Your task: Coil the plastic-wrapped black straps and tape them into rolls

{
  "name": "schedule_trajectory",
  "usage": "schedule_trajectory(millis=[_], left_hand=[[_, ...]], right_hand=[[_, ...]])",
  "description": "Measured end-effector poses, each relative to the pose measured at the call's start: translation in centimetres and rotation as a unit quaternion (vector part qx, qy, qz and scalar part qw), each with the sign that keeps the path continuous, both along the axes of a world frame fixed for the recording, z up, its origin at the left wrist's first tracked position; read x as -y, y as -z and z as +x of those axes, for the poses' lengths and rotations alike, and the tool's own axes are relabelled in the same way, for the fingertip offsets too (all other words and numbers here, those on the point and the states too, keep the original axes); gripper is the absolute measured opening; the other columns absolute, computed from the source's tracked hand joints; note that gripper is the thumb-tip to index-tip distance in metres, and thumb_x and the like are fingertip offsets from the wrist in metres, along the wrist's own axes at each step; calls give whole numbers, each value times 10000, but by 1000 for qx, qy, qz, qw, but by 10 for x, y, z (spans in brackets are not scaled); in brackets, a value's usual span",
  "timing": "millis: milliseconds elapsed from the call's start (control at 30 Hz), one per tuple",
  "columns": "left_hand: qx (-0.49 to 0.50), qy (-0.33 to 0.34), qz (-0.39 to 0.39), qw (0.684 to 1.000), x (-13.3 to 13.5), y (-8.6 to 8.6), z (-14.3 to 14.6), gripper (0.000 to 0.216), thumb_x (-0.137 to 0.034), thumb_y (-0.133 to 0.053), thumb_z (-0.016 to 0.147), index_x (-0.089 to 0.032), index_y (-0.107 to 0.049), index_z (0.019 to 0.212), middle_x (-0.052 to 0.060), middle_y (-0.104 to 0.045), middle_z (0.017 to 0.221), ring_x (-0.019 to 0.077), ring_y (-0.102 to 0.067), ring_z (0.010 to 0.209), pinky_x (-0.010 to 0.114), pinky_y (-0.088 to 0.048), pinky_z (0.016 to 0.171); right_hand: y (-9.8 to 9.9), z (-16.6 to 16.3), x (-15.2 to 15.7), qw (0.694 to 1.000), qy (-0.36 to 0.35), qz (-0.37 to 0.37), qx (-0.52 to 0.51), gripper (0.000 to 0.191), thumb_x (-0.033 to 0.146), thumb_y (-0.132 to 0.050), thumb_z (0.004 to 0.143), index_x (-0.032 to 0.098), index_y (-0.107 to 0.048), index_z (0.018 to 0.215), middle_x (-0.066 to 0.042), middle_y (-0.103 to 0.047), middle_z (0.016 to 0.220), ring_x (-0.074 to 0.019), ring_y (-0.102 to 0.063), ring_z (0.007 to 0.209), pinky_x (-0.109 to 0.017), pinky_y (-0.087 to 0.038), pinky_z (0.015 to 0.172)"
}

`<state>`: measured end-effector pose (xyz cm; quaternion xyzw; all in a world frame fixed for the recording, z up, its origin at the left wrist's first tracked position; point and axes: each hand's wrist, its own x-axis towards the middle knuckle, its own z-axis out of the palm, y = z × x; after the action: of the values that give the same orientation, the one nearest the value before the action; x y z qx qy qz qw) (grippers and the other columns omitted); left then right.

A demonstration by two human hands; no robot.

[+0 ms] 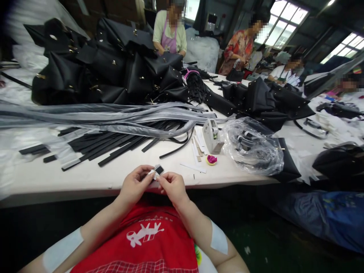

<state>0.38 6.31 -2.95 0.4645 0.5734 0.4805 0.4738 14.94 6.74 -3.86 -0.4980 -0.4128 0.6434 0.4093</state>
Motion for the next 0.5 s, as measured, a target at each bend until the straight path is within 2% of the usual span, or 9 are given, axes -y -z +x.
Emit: schedule_trajectory(millis=[167, 333, 433, 500], left_hand=[[-16, -7, 6, 1000, 1, -1, -5, 271, -425, -547, 841, -179, -652, 888, 25, -673, 781, 181, -611, 742, 287, -468, 713], [-75, -10, 18, 997, 1, -1, -8, 251, -408, -675, 761, -194, -643, 887, 22, -692, 786, 191, -627, 739, 284, -466, 720], [-116, -20, 39, 992, 2, -7, -9, 215, -422, -619, 807, -210, -655, 809, 10, -682, 719, 182, -610, 675, 267, -455, 670], [-152, -23, 48, 987, 4, -12, -9, 205, -428, -619, 799, -229, -665, 776, 1, -678, 685, 188, -605, 646, 265, -451, 646]], right_hand=[[9, -2, -7, 999, -25, -30, 19, 422, 530, -759, 642, 128, -634, 669, 25, -582, 493, -53, -473, 386, -155, -375, 378], [7, 3, -8, 995, -94, -42, 19, 456, 563, -730, 661, 117, -676, 740, 9, -619, 536, -63, -516, 421, -172, -403, 428], [5, 5, -7, 992, -124, -26, 2, 424, 522, -721, 684, 117, -692, 806, -5, -653, 604, -77, -558, 481, -199, -447, 500], [5, 4, -6, 992, -122, -21, -3, 358, 475, -714, 692, 125, -684, 763, -2, -649, 611, -84, -565, 502, -217, -463, 534]])
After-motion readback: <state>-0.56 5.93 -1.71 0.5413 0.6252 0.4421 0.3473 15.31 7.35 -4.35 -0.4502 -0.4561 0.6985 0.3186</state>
